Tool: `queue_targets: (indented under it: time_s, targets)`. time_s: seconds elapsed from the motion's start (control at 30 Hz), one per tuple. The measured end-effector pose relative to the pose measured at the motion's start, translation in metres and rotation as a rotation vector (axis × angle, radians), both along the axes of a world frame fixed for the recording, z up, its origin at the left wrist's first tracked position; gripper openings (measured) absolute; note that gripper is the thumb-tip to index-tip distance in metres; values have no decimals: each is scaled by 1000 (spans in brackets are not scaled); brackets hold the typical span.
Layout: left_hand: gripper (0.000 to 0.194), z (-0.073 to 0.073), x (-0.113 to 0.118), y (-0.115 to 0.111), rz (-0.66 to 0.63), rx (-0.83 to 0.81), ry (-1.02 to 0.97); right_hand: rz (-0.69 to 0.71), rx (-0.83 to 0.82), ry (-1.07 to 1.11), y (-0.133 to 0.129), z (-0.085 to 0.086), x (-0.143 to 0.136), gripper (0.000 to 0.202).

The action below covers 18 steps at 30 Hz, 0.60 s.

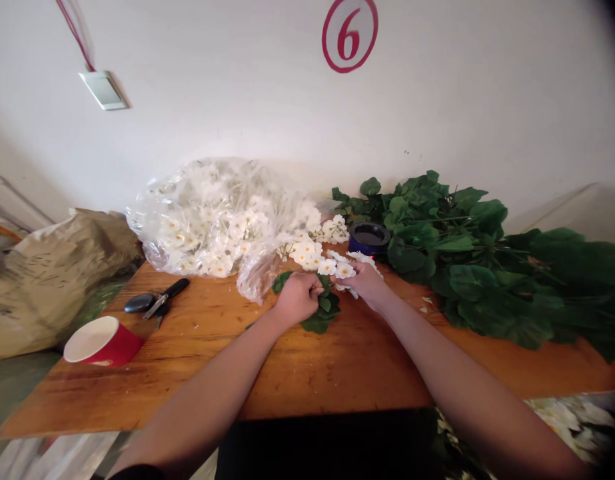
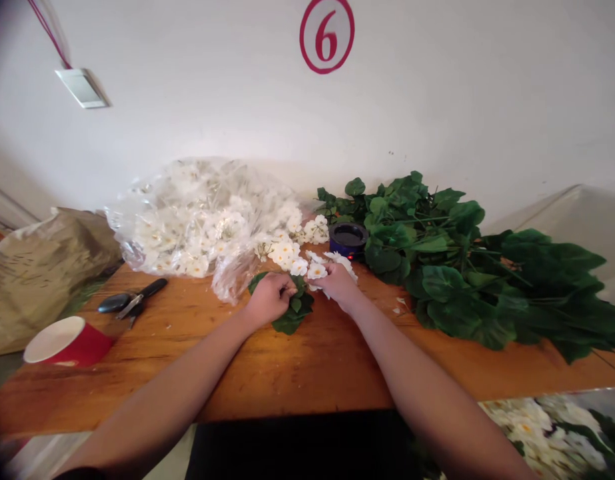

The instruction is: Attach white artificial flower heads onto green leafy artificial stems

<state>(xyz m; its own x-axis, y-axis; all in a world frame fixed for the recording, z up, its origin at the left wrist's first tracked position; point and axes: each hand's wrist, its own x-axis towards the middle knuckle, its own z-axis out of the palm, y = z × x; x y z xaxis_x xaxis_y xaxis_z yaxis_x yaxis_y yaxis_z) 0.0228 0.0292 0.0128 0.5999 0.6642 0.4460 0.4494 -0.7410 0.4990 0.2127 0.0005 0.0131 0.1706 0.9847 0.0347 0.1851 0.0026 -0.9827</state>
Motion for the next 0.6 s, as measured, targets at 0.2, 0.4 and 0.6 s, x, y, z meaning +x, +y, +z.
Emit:
queue_targets:
  time_s: [0.2,0.4,0.6]
  targets:
    - [15,0,0,-1,1,-35,-3,9,-76,86,0,1,0,47]
    - [13,8,-2,-6,-42,-124,-8,-41,-56,107,-7,8,-1,53]
    - [13,7,-4,-4,-53,-197,-40,-67,49,-153,-12,15,6,44]
